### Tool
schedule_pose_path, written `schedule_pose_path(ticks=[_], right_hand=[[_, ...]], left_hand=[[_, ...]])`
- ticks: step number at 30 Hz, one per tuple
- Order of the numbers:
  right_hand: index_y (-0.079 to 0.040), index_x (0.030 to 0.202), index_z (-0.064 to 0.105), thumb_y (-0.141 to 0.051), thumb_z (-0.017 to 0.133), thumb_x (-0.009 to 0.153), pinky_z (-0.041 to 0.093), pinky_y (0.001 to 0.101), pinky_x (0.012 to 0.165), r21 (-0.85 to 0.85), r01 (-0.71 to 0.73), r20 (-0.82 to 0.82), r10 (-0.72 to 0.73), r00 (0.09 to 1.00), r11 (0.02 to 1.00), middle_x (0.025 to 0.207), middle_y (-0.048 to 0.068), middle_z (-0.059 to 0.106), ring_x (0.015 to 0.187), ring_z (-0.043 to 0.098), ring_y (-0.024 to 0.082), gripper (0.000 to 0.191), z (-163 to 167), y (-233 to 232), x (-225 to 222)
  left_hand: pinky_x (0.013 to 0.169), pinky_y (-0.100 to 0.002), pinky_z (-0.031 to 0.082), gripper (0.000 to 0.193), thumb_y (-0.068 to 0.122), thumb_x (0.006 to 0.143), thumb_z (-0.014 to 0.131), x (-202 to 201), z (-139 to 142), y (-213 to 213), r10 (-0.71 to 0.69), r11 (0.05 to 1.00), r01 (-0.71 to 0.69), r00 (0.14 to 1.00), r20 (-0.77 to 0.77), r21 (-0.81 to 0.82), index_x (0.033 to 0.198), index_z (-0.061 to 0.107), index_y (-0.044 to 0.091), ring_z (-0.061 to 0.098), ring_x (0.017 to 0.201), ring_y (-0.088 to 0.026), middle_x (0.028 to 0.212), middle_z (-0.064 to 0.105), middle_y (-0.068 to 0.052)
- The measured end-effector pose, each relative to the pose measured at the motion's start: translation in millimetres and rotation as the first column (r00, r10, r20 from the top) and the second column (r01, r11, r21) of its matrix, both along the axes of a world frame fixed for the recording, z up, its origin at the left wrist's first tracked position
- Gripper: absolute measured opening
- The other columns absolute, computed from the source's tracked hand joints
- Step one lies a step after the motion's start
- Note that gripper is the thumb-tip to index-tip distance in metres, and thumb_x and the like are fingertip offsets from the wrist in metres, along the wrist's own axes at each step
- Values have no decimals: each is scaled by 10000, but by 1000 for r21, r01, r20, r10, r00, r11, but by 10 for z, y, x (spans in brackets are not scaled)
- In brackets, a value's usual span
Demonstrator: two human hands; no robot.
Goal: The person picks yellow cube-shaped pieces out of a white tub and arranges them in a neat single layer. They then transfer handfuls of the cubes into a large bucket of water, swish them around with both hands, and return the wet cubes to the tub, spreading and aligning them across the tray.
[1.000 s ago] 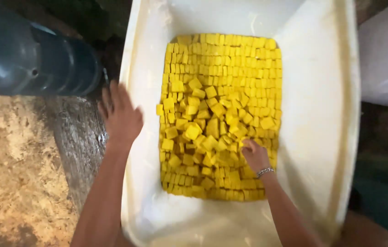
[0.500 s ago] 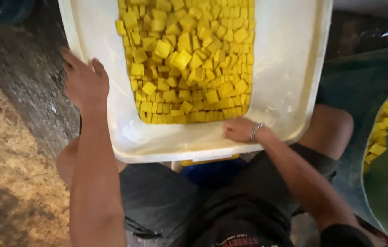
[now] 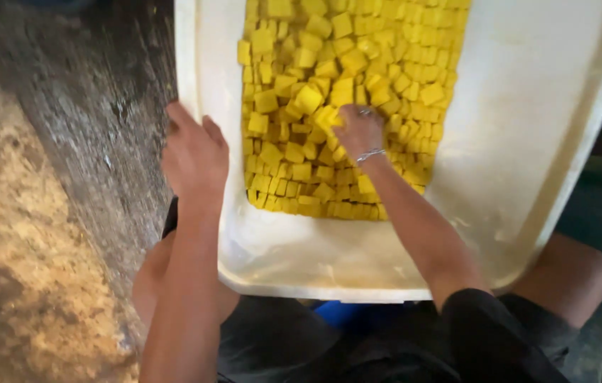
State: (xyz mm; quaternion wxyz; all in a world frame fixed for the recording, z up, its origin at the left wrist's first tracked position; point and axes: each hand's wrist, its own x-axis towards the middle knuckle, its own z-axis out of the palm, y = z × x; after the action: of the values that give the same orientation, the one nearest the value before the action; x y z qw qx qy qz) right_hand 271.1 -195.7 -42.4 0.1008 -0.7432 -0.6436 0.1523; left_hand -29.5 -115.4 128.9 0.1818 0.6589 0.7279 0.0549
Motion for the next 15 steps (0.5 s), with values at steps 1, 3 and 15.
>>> schedule_pose_path(ticks=[1,3,15], right_hand=[[-145,1162,637,-269,801,870,490,545,1006,40,2,-64,1,998,999,1189,120,687,1134,635,367,357,-17,-18,35],[-133,1168,601,-230,793,909,517,500,986,115,4,-163,15,986,993,1211,124,673,1130,639,366,337,-59,-82,84],[-65,1150,561,-129,816,883,572,478,848,95,-46,-184,63,981,994,1202,170,610,1035,656,409,375,-272,108,-37]], left_hand=[[608,-560,566,396,247,1032,605,-2,-3,-10,4,1000,-4,1000,5,7,1249,402,-13,699,746,-479,940,680,-264],[614,-565,562,363,239,1034,609,1,-11,-37,-4,1000,3,999,37,17,1210,407,-6,698,753,-477,941,682,-259],[594,-580,570,363,245,1009,620,39,79,-14,27,999,-25,996,87,-22,1204,420,14,707,733,-478,967,699,-251]])
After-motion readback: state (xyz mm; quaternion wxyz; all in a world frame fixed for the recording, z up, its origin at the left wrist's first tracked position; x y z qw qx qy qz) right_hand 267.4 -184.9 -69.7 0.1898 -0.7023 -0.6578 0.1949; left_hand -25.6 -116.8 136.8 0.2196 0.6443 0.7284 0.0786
